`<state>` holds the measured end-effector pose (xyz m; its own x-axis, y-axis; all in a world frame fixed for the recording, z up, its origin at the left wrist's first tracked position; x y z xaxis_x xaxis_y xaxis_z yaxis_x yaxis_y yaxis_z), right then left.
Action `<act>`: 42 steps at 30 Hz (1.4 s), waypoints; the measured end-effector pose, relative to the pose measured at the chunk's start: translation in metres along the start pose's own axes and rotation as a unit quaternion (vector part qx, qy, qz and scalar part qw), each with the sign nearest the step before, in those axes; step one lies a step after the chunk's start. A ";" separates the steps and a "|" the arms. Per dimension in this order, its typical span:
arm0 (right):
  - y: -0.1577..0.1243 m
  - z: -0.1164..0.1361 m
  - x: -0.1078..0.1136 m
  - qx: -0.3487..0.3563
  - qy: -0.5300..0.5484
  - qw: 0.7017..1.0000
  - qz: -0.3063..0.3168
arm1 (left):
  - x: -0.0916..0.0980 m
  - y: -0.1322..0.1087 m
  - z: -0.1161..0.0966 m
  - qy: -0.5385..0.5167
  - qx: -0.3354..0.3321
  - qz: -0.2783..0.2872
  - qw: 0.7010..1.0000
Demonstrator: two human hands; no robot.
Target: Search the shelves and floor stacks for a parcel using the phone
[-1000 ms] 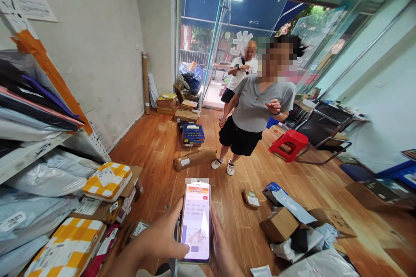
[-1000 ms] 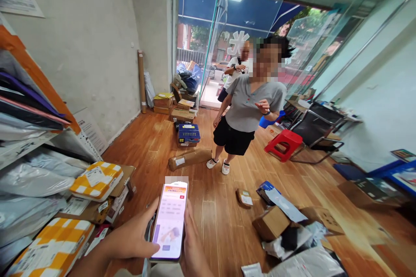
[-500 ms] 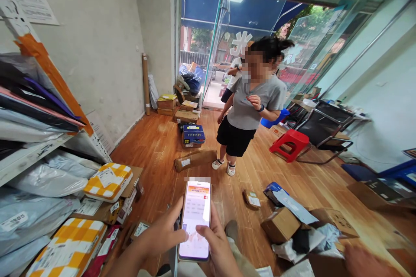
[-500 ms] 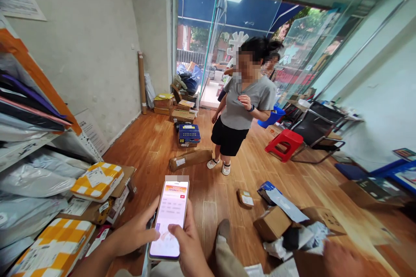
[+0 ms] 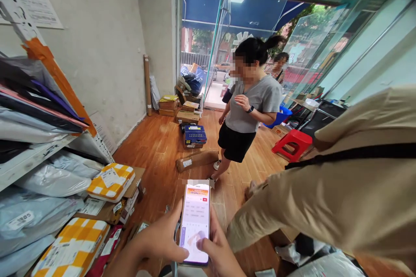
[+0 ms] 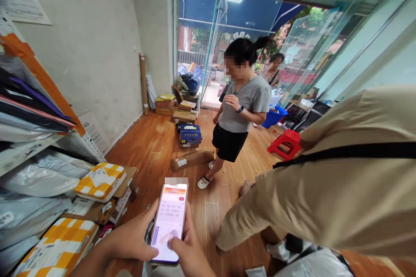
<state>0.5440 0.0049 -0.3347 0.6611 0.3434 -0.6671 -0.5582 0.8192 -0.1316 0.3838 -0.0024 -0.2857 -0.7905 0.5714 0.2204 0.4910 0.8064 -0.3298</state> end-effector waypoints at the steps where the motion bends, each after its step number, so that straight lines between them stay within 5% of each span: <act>1: 0.000 0.002 -0.003 -0.009 0.006 1.000 -0.008 | 0.000 -0.001 0.000 0.014 0.005 -0.003 1.000; 10: 0.014 -0.001 -0.014 -0.048 0.005 0.982 -0.183 | -0.003 0.000 0.001 0.056 0.050 0.019 0.997; 15: 0.017 -0.003 -0.017 -0.047 0.034 0.985 -0.164 | -0.001 -0.001 0.007 0.016 0.033 0.011 0.999; 22: 0.017 0.007 -0.025 -0.046 0.053 0.988 -0.137 | 0.011 0.017 0.009 -0.134 -0.068 -0.091 0.985; 29: 0.021 0.009 -0.026 -0.021 0.026 0.992 -0.123 | 0.022 0.034 0.017 -0.105 -0.043 -0.170 0.979; 35: 0.023 0.008 -0.021 -0.039 0.044 0.986 -0.154 | 0.024 0.033 0.004 -0.106 -0.051 -0.095 0.989; 42: 0.023 0.014 -0.025 -0.031 0.040 0.995 -0.088 | 0.020 0.027 0.008 -0.065 -0.066 -0.013 0.996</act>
<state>0.5221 0.0215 -0.3106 0.7112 0.1579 -0.6851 -0.4688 0.8327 -0.2947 0.3783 0.0294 -0.2980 -0.8404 0.5320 0.1032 0.5065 0.8388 -0.1995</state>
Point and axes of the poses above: each hand's wrist, its own y-axis towards the middle knuckle, its own x-axis out of the back of the hand, z = x × y, the point moved 2 cm from there along y, towards the middle knuckle, and after that the axes turned 8 degrees about z, right-handed, at the moved point
